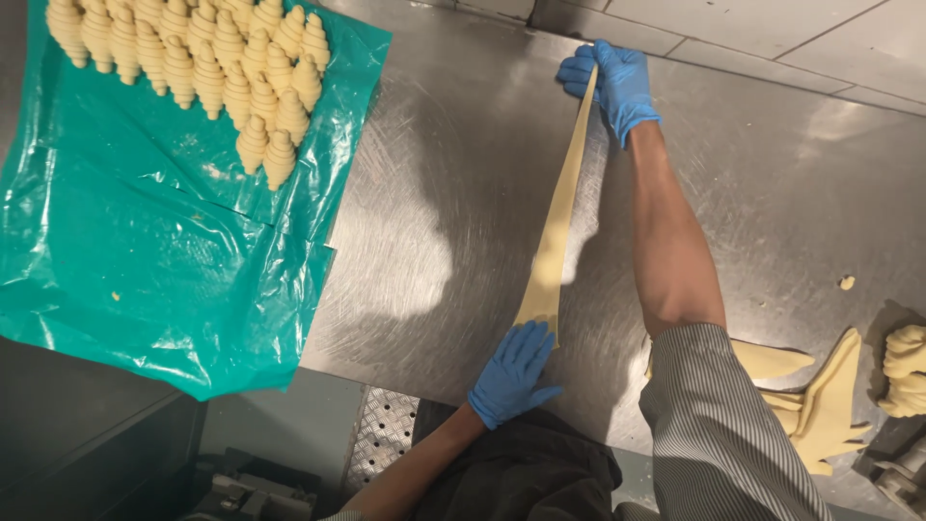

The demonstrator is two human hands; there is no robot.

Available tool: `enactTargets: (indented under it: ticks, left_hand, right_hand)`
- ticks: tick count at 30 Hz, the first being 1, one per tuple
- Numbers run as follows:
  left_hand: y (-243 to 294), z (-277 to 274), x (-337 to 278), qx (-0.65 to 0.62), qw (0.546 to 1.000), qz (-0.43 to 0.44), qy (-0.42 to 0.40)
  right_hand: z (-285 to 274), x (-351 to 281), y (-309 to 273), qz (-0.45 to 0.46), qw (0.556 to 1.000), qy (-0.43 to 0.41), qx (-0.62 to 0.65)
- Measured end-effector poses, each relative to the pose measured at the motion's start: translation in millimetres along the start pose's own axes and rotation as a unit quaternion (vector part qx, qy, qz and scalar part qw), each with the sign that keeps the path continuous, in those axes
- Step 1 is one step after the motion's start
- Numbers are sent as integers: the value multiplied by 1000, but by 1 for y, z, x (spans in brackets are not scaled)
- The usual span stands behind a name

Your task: Rolling triangular pieces of dough into croissant shapes and placing them on a tray.

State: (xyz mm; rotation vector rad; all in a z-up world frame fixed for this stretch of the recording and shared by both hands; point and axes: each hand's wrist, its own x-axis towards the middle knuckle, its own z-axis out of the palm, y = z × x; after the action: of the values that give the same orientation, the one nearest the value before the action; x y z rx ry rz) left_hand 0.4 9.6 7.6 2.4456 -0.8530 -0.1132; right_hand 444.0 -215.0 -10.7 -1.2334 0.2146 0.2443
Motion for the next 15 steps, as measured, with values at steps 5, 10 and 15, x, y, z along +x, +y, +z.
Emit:
enactTargets:
  ticks: [5,10,15]
  left_hand:
    - [-2,-5,-21,-177,977,-97,63]
    - [-4,-8,-26,-333,922,-145,134]
    - [-2,7,-25,-325,932,-82,136]
  right_hand:
    - [6,-119,20,-185,980,51,-51]
    - [39,-356,76,-191,976,-8,-106]
    - [61,-469,150,-149,851,24,-502]
